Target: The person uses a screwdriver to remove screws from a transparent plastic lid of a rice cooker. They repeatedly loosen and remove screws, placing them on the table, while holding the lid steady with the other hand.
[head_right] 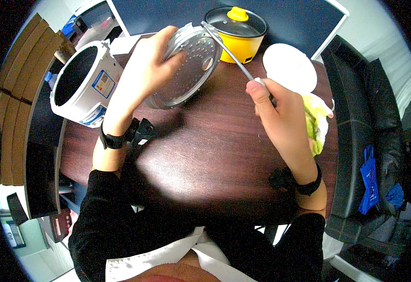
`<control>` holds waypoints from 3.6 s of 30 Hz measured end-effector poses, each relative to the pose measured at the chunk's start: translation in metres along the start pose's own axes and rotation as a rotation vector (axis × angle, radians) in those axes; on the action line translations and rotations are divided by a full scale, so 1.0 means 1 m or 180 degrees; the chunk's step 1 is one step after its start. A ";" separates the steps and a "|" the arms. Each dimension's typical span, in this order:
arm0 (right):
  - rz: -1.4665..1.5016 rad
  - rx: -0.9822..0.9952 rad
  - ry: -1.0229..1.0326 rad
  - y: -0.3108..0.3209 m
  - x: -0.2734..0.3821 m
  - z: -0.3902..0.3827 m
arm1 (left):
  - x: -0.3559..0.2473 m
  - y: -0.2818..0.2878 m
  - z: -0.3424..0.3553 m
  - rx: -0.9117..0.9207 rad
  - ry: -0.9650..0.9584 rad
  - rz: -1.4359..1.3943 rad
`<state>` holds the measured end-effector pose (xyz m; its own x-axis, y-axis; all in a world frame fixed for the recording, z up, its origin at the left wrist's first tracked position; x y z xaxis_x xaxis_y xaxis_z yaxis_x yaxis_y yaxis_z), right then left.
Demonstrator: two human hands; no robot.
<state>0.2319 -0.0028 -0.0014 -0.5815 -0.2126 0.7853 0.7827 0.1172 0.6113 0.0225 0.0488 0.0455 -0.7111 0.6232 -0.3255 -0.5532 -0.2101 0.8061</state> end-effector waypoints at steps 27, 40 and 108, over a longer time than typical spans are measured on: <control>-0.1544 -0.1171 0.0873 -0.006 0.023 -0.005 | -0.001 -0.001 0.001 -0.0036 -0.0089 0.0030; 0.0844 0.0569 -0.0359 -0.032 -0.009 -0.002 | 0.000 -0.001 0.000 -0.0084 -0.0120 -0.0072; -0.2281 0.1336 -0.0669 -0.075 -0.086 0.015 | 0.023 -0.002 -0.001 -0.0075 0.0074 -0.0394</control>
<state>0.2198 0.0214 -0.1131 -0.9660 -0.1931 0.1718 0.0874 0.3815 0.9202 0.0067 0.0632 0.0358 -0.6464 0.6280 -0.4333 -0.6472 -0.1506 0.7473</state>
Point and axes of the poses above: each hand's wrist, its own z-axis towards the middle knuckle, its own y-axis out of the back of the hand, x = y × z, the point moved 7 cm from there along z, towards the middle knuckle, and after that the axes turned 9 degrees about x, right-handed, at the moved point
